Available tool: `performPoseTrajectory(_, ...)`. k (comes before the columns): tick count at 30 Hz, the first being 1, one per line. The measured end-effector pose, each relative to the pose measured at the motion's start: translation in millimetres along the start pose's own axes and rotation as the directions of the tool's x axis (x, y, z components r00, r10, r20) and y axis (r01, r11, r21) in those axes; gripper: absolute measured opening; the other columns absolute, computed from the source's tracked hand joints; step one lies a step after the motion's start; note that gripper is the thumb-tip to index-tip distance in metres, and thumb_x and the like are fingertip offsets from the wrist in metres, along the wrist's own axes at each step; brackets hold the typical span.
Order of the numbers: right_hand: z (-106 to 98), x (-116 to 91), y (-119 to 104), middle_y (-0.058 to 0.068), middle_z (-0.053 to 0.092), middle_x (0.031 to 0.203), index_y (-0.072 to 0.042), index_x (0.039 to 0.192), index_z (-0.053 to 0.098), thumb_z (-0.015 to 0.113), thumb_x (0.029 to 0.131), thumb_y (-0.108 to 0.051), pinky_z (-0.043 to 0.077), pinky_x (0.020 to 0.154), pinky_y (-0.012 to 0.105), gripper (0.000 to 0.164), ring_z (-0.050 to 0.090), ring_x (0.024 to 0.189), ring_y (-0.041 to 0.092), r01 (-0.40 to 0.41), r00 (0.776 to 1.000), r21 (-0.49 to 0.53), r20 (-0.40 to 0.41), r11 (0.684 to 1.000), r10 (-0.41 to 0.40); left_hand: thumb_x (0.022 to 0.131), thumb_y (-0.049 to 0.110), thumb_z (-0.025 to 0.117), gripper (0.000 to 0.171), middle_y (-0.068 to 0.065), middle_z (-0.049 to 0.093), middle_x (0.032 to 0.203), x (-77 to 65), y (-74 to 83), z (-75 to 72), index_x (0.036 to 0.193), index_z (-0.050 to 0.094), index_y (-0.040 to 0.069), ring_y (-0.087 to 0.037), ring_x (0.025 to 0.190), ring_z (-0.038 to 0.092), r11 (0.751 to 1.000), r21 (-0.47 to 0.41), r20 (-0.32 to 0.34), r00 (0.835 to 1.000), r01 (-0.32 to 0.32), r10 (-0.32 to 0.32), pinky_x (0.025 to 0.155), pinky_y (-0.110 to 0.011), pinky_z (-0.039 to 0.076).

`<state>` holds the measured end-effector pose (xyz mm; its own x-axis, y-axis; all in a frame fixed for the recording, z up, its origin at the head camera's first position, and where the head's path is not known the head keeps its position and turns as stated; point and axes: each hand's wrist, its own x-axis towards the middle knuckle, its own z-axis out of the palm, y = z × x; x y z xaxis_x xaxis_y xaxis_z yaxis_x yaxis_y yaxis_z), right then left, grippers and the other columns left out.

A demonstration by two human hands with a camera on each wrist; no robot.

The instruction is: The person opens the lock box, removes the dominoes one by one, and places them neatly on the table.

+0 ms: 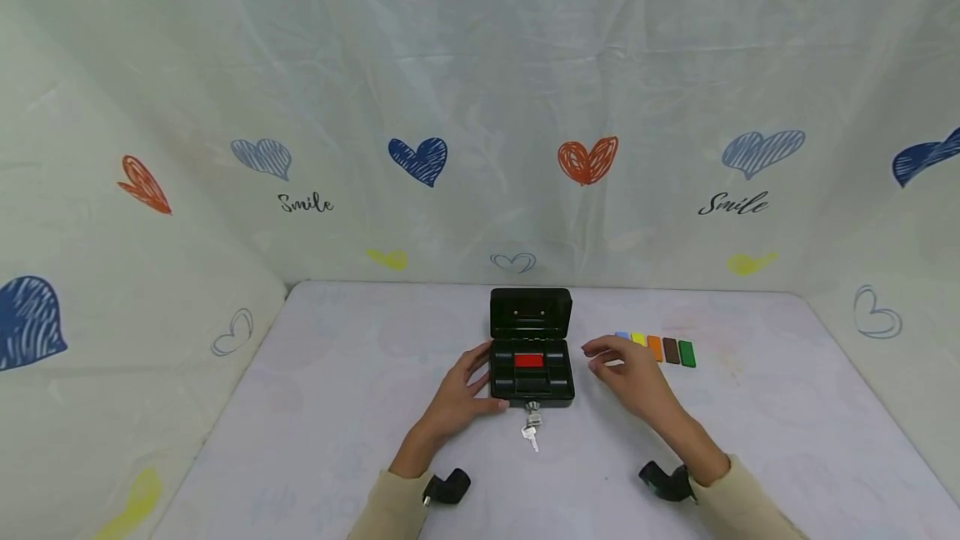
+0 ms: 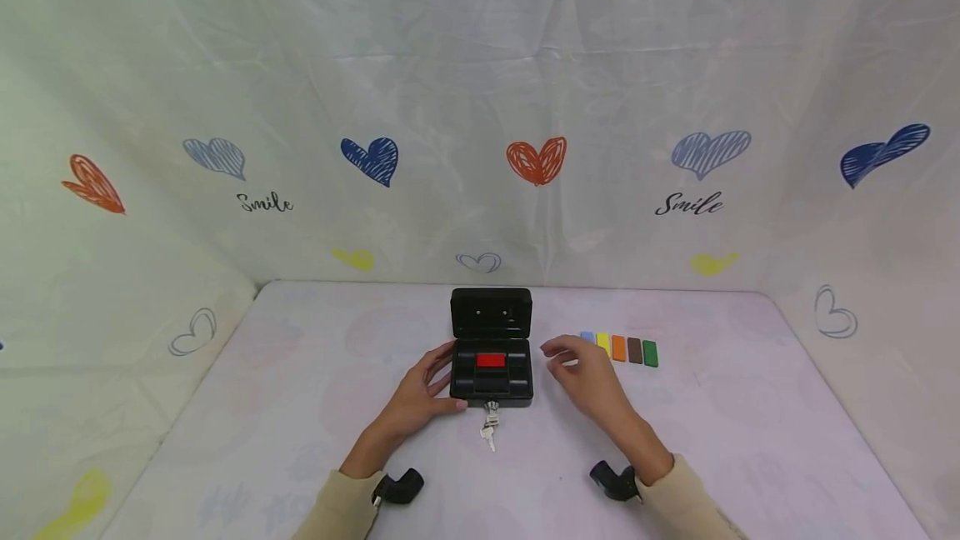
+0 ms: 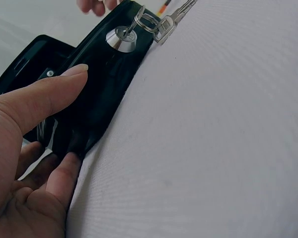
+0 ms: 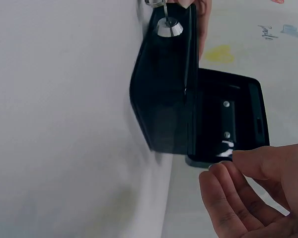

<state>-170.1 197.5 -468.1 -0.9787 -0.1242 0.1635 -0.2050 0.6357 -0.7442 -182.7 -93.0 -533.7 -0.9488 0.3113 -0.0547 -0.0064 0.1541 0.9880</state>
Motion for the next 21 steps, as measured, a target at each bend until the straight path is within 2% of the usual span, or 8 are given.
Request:
performPoseTrajectory(13, 17, 11, -17, 0.014, 0.076, 0.115, 0.001, 0.117, 0.074, 0.074, 0.093, 0.008, 0.067, 0.088, 0.041, 0.025, 0.072, 0.102, 0.03, 0.06, 0.998, 0.028, 0.025, 0.998, -0.061, 0.079, -0.008, 0.087, 0.101, -0.022, 0.035, 0.168, 1.1, -1.9, -0.1, 0.163, 0.034, 0.005, -0.041, 0.155, 0.035, 1.0, -0.007, -0.004, 1.0, -0.004, 0.004, 0.121, -0.045, 0.043)
performPoseTrajectory(21, 28, 12, -25, 0.013, 0.075, 0.114, 0.001, 0.117, 0.074, 0.074, 0.093, 0.008, 0.067, 0.089, 0.039, 0.026, 0.072, 0.102, 0.028, 0.069, 0.996, 0.065, 0.044, 0.995, -0.072, 0.08, -0.006, 0.087, 0.1, -0.021, 0.034, 0.168, 0.3, 0.0, -0.3, 0.164, 0.034, 0.006, -0.041, 0.155, 0.035, 1.0, -0.005, -0.002, 1.0, 0.002, -0.002, 0.121, -0.046, 0.042)
